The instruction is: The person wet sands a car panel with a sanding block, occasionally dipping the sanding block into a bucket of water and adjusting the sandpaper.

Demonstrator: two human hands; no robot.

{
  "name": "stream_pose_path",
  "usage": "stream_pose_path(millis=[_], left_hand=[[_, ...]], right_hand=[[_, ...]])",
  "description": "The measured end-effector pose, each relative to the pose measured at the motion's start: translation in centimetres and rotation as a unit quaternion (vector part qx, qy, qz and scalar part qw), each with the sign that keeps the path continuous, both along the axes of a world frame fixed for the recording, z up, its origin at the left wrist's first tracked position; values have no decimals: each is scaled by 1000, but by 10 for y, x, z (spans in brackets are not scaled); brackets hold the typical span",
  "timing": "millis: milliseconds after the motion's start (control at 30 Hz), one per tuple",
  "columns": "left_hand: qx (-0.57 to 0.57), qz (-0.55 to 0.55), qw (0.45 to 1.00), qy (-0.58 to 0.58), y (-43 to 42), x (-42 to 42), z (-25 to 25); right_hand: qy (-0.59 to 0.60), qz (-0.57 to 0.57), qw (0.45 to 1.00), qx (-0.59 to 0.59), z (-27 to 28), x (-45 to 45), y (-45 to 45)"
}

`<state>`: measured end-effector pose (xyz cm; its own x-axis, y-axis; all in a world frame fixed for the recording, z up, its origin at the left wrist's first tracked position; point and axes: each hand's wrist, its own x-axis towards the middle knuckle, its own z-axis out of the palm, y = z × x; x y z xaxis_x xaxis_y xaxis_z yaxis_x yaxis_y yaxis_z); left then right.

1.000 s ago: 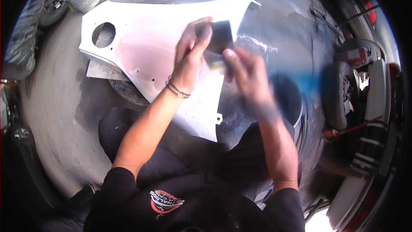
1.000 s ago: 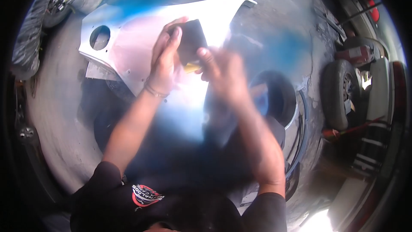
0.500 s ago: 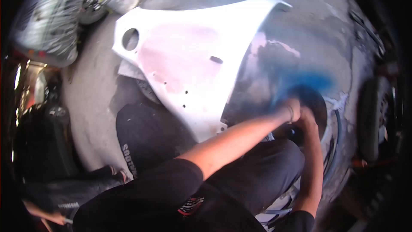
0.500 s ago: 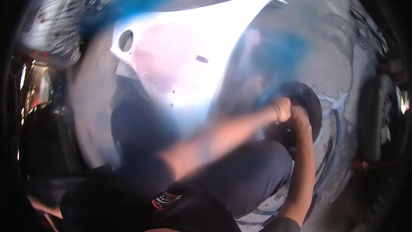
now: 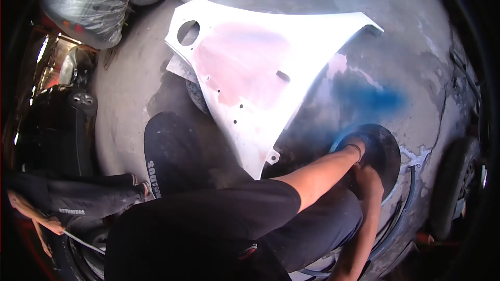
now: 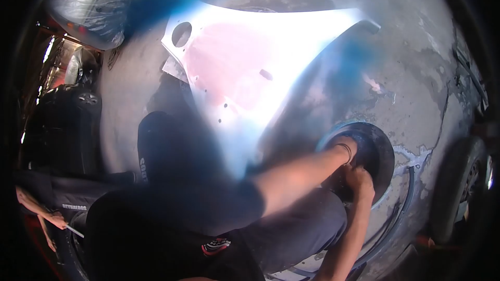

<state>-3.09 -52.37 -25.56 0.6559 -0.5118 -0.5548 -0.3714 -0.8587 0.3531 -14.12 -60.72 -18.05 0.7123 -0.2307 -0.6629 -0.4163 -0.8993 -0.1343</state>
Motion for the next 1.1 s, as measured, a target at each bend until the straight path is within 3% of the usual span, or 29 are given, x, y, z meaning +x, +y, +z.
stream_pose_path(millis=[67,100,133,200,233,267,300,333,367,400,433,500,533,600,667,733,767,800,867,933,1033,1100], left_hand=[[-13,-18,1000,7,6,0,60],[-120,29,992,19,6,0,74],[-228,71,971,30,7,2,85],[-390,47,917,-73,36,8,118],[-449,108,880,114,54,21,136],[-532,208,759,311,71,28,150],[-567,243,689,381,107,35,186],[-557,307,655,408,144,37,236],[-565,341,629,410,173,48,254],[-613,332,568,438,203,60,250],[-648,305,570,403,228,76,231],[-675,313,558,367,282,78,259],[-679,341,547,351,301,81,263],[-717,318,524,332,338,71,279],[-751,305,494,316,360,68,284],[-767,320,470,296,379,63,274],[-751,304,506,295,396,65,273],[-761,278,501,306,408,64,272],[-722,308,570,245,422,65,257],[-722,326,560,244,428,62,248],[-769,314,488,270,423,74,221],[-762,316,503,258,423,73,223]], right_hand=[[-31,9,999,17,-21,-16,-29],[-9,-78,997,11,58,-6,-4],[0,-109,994,24,73,-6,-11],[-37,-152,988,14,127,-8,-8],[-43,-153,987,4,148,-8,-3],[-158,-122,979,35,170,-6,3],[-273,-87,956,64,197,-3,12],[-297,-76,947,99,231,8,37],[-338,-79,926,148,250,20,63],[-346,-79,922,152,264,33,88],[-379,-66,896,223,271,46,116],[-411,-3,852,323,296,69,181],[-372,-59,855,355,315,77,223],[-524,72,816,234,268,110,264],[-599,101,786,116,250,124,307],[-597,128,783,118,239,131,330],[-587,104,782,179,229,136,332],[-576,76,779,238,221,139,335],[-482,-37,807,338,237,142,344],[-603,-11,736,308,244,153,357],[-608,3,723,327,227,154,379],[-602,28,736,309,200,150,382]])
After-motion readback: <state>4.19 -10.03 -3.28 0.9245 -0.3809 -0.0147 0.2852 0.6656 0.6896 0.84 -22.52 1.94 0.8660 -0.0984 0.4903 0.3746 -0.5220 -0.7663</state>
